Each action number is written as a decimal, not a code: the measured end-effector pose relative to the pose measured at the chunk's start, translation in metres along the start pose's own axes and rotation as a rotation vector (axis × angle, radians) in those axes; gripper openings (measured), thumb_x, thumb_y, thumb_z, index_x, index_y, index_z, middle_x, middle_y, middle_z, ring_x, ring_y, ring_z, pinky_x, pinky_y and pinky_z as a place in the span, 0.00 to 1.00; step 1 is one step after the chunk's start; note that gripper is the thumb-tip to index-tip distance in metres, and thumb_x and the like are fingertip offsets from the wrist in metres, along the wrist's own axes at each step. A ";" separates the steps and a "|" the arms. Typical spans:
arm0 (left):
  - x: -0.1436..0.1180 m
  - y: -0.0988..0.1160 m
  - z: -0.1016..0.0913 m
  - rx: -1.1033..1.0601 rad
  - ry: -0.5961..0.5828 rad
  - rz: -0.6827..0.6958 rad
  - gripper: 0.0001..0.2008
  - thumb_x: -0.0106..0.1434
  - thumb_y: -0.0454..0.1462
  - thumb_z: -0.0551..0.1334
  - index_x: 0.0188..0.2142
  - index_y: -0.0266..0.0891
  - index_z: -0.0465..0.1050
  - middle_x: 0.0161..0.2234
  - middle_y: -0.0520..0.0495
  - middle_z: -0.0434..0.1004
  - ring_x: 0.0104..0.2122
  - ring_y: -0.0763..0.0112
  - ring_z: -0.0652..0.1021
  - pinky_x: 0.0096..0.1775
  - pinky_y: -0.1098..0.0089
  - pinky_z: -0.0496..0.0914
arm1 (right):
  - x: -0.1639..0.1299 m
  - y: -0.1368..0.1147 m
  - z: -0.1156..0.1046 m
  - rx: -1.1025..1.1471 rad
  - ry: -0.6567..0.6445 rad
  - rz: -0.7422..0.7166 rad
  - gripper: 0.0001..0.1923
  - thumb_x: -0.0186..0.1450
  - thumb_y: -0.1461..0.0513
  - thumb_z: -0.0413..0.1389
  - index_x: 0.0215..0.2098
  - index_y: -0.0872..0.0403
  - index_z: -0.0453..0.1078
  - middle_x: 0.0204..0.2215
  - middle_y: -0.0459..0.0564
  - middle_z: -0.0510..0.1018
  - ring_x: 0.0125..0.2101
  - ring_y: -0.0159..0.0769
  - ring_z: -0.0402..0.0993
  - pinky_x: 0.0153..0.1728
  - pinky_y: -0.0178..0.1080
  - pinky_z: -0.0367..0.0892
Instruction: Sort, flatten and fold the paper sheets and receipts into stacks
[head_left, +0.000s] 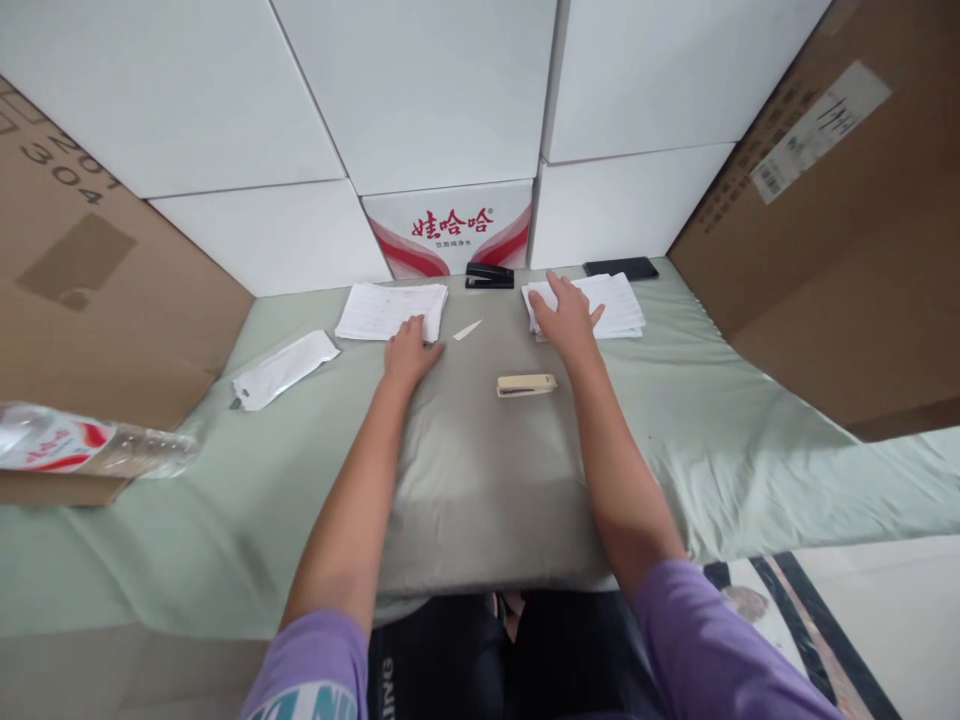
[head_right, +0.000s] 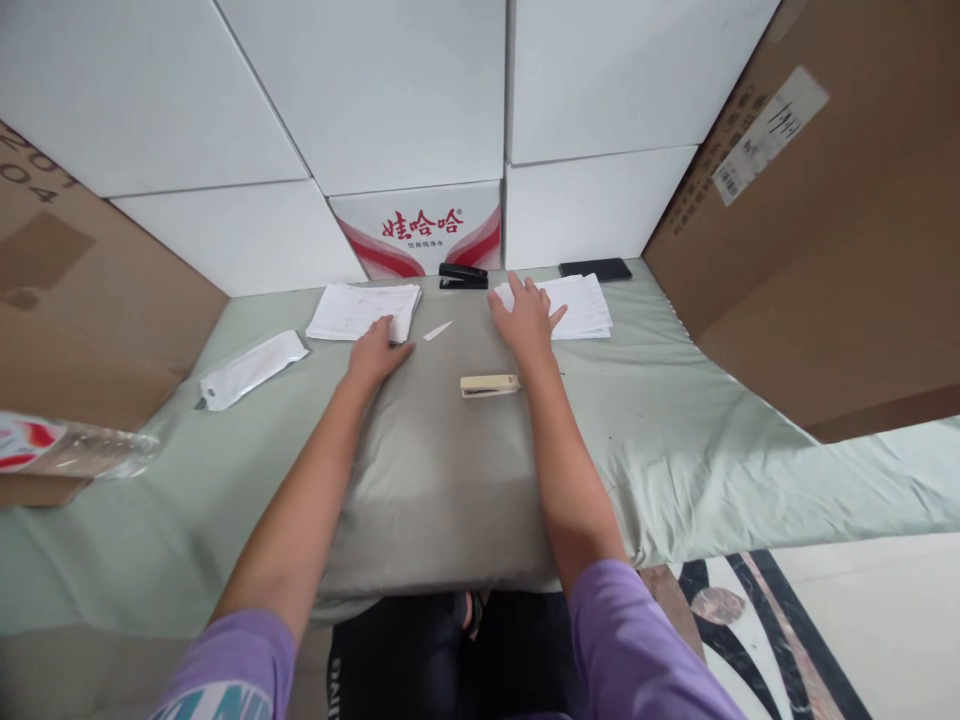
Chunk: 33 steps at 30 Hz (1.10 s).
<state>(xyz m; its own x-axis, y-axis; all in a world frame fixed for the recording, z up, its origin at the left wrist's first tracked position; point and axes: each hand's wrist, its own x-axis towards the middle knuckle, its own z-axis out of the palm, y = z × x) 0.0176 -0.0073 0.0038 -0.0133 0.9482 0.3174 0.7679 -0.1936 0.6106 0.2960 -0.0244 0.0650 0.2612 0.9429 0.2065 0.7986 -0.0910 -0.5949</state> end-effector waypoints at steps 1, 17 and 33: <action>0.003 0.000 0.004 0.051 -0.015 -0.018 0.27 0.55 0.40 0.71 0.54 0.39 0.71 0.55 0.30 0.75 0.59 0.40 0.72 0.60 0.46 0.62 | -0.001 -0.003 -0.002 0.020 0.005 -0.007 0.32 0.71 0.45 0.46 0.70 0.44 0.59 0.70 0.55 0.60 0.70 0.58 0.51 0.64 0.76 0.33; -0.017 0.005 0.002 0.518 0.040 -0.223 0.21 0.74 0.40 0.48 0.57 0.41 0.73 0.41 0.34 0.83 0.42 0.51 0.81 0.39 0.62 0.67 | -0.013 -0.024 -0.007 0.234 0.019 -0.062 0.27 0.71 0.49 0.49 0.65 0.45 0.67 0.65 0.53 0.70 0.65 0.56 0.62 0.65 0.73 0.34; -0.010 -0.008 -0.014 0.319 0.214 -0.081 0.17 0.72 0.44 0.54 0.31 0.41 0.74 0.29 0.43 0.79 0.30 0.61 0.74 0.33 0.66 0.59 | -0.022 -0.042 0.019 0.392 -0.210 -0.118 0.19 0.69 0.56 0.55 0.53 0.56 0.75 0.51 0.58 0.80 0.53 0.45 0.76 0.58 0.48 0.67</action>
<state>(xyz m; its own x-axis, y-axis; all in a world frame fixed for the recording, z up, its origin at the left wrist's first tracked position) 0.0027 -0.0189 0.0059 -0.1889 0.8769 0.4420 0.9190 -0.0008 0.3944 0.2469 -0.0355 0.0708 0.0327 0.9878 0.1524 0.5403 0.1108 -0.8341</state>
